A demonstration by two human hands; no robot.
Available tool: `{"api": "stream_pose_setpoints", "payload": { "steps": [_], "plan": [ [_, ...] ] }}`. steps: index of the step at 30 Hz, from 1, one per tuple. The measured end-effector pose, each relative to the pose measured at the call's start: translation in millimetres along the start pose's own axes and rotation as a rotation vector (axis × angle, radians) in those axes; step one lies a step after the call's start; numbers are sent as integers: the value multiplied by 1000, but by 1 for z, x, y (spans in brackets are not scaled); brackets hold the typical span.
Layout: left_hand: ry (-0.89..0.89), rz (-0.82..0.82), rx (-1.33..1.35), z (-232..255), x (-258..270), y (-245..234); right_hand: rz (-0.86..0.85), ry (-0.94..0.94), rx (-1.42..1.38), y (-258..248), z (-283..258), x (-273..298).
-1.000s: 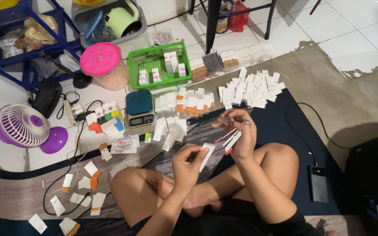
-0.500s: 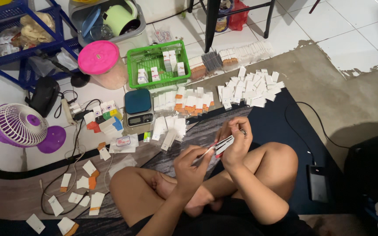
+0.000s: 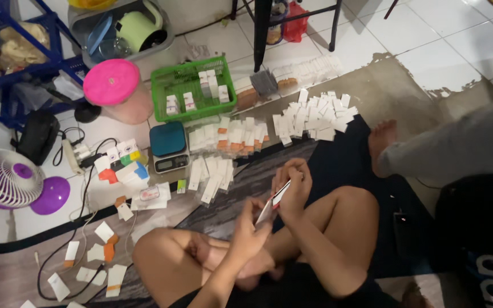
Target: The person folds small white and orange paper strips by hand while sitting on the floor, placing the completed strips into a stack or container.
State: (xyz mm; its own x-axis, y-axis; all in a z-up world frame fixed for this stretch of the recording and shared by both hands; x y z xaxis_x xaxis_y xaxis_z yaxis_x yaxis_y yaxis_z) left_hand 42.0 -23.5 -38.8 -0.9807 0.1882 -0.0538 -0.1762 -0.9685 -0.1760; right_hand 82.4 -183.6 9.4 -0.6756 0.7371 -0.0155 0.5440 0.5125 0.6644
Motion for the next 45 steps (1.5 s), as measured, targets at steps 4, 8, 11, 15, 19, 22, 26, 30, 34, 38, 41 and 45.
{"api": "stream_pose_setpoints", "payload": {
  "steps": [4, 8, 11, 15, 19, 22, 26, 30, 34, 38, 41, 45],
  "plan": [
    [-109, -149, 189, -83, 3, 24, 59, 158, -14, -59, 49, -24],
    [-493, -37, 266, -224, -6, 39, 328, 332, 31, -152, 88, -50],
    [-459, 84, 144, -307, -35, 55, 403, 419, 119, -208, 108, -55],
    [-296, 110, 61, -302, -115, 90, 385, 497, 270, -249, 132, -43],
    [-142, 99, 67, -246, -224, 131, 350, 533, 313, -236, 131, -37],
    [-60, 197, -22, -247, -291, 126, 287, 591, 304, -235, 142, -40],
    [-123, 290, -498, -309, -283, 53, 272, 659, 253, -245, 145, -41],
    [-291, 235, -1000, -360, -214, -42, 231, 708, 243, -238, 152, -44],
    [-437, 142, -1154, -339, -159, -71, 201, 777, 253, -227, 158, -40],
    [-390, 135, -1160, -360, -161, -73, 208, 805, 231, -229, 160, -39],
    [-393, 170, -1102, -370, -164, -81, 227, 801, 219, -224, 154, -41],
    [-439, 246, -920, -359, -157, -97, 205, 812, 232, -201, 135, -37]
  ]
}}
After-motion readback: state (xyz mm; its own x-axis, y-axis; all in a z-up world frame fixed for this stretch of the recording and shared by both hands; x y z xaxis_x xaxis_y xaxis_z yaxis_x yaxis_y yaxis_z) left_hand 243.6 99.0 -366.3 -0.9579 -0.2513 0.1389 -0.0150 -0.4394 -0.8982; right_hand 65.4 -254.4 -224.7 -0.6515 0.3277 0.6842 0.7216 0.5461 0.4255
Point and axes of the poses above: each hand's wrist, its own x-axis away from the middle knuckle, its own y-axis out of the palm, z = x × y, the point moved 6 cm from there along -x, towards the middle knuckle, and after that the axes turned 10 degrees about z, right-handed, at the moved point
